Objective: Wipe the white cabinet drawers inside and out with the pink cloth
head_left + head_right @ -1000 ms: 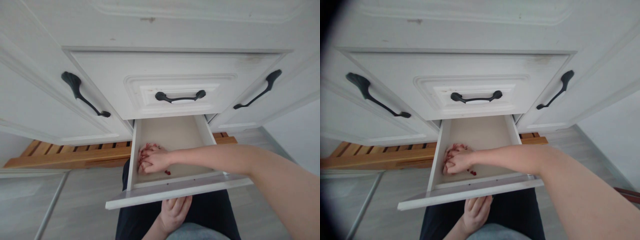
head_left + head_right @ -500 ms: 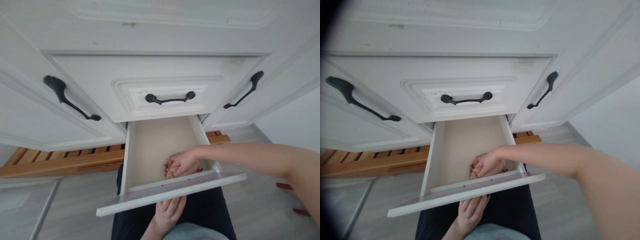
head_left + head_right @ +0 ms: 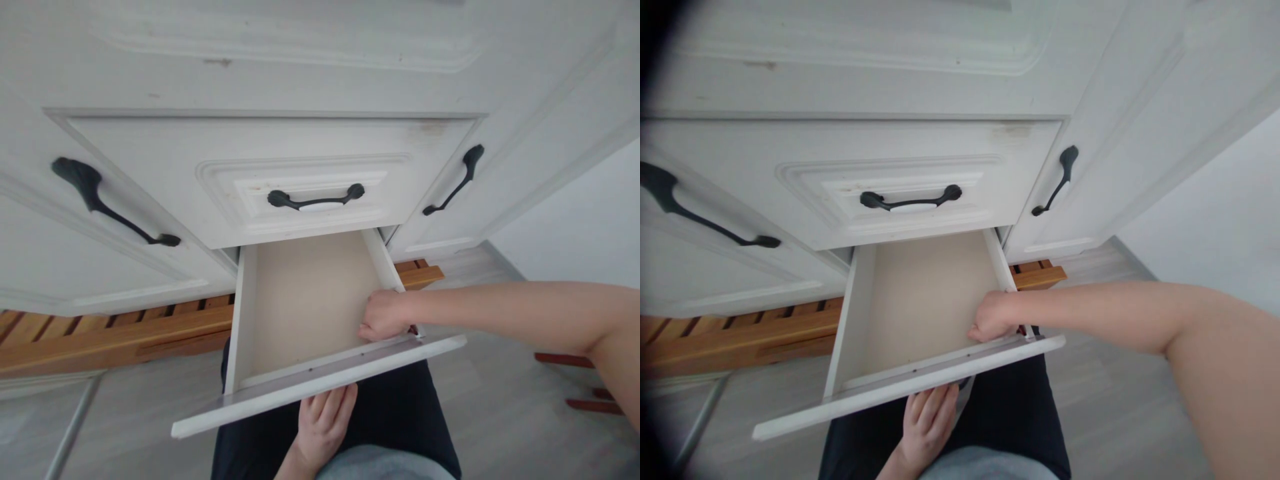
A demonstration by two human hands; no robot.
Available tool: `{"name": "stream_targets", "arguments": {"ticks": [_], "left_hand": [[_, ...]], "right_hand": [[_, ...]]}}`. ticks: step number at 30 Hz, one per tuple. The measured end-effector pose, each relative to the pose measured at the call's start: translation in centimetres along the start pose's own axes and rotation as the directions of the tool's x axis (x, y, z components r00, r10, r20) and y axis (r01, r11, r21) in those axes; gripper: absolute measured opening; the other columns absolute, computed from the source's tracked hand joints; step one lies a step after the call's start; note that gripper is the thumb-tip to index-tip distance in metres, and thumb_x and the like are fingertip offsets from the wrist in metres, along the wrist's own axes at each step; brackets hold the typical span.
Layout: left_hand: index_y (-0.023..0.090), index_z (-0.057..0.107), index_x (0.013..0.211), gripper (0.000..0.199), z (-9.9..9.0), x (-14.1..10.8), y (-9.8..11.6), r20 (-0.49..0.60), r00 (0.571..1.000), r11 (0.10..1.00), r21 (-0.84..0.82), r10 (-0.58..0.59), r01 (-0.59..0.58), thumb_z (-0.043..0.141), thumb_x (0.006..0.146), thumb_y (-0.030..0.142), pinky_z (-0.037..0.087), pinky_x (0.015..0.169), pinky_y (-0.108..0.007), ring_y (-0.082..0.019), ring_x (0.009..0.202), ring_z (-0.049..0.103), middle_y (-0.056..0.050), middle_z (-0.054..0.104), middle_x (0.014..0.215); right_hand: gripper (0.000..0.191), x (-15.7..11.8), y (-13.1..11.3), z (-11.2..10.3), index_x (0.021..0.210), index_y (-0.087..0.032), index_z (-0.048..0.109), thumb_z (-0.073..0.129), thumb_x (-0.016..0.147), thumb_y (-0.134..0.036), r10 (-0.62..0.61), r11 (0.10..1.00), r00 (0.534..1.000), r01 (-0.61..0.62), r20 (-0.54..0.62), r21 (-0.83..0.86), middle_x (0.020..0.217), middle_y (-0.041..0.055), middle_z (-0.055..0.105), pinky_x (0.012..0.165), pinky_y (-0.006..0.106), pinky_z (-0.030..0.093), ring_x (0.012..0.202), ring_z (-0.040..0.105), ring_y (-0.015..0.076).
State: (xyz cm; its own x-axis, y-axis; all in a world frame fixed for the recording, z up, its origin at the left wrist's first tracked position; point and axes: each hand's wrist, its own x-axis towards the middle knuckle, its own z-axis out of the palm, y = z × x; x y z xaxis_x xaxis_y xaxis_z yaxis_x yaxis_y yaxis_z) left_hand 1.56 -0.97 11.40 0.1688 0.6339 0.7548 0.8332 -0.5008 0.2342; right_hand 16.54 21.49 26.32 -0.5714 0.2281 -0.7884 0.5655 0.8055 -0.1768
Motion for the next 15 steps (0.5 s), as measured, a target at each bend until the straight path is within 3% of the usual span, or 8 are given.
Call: {"name": "stream_targets", "arguments": {"ticks": [3, 8, 15], "left_hand": [[0.022, 0.075, 0.116, 0.028, -0.2, 0.4, -0.1, -0.024, 1.000, 1.000, 0.009, 0.006, -0.006, 0.061, 0.093, 0.013, 0.037, 0.114, -0.037, -0.019, 0.101, 0.064, -0.005, 0.075, 0.098], [0.023, 0.076, 0.113, 0.027, 0.1, 0.5, 0.1, -0.050, 0.999, 1.000, 0.004, 0.000, 0.000, 0.060, 0.093, 0.013, 0.036, 0.116, -0.037, -0.019, 0.102, 0.064, -0.004, 0.075, 0.097], [0.027, 0.075, 0.117, 0.035, 0.3, 0.0, 0.4, -0.040, 0.999, 0.997, 0.068, -0.032, 0.034, 0.062, 0.088, 0.011, 0.039, 0.114, -0.038, -0.019, 0.098, 0.066, -0.003, 0.076, 0.099]], "right_hand": [[0.059, 0.0, 0.2, -0.8, 0.104, -0.016, 0.080, 0.030, 0.103, -0.048, -0.043, 0.999, 0.994, 0.045, 0.099, -0.016, 0.103, 0.0163, 0.078, 0.077, 0.039, 0.048, 0.097, 0.073, 0.0288], [0.054, -1.4, 0.2, -0.5, 0.115, -0.023, 0.075, 0.029, 0.105, -0.049, -0.163, 0.987, 0.982, 0.163, 0.091, 0.010, 0.108, 0.0112, 0.078, 0.081, 0.038, 0.049, 0.097, 0.072, 0.0247], [0.066, -0.8, 0.3, -0.2, 0.116, -0.020, 0.076, 0.030, 0.100, -0.065, -0.066, 0.989, 0.994, 0.055, 0.084, 0.135, 0.108, 0.0142, 0.077, 0.077, 0.038, 0.049, 0.097, 0.072, 0.0275]]}}
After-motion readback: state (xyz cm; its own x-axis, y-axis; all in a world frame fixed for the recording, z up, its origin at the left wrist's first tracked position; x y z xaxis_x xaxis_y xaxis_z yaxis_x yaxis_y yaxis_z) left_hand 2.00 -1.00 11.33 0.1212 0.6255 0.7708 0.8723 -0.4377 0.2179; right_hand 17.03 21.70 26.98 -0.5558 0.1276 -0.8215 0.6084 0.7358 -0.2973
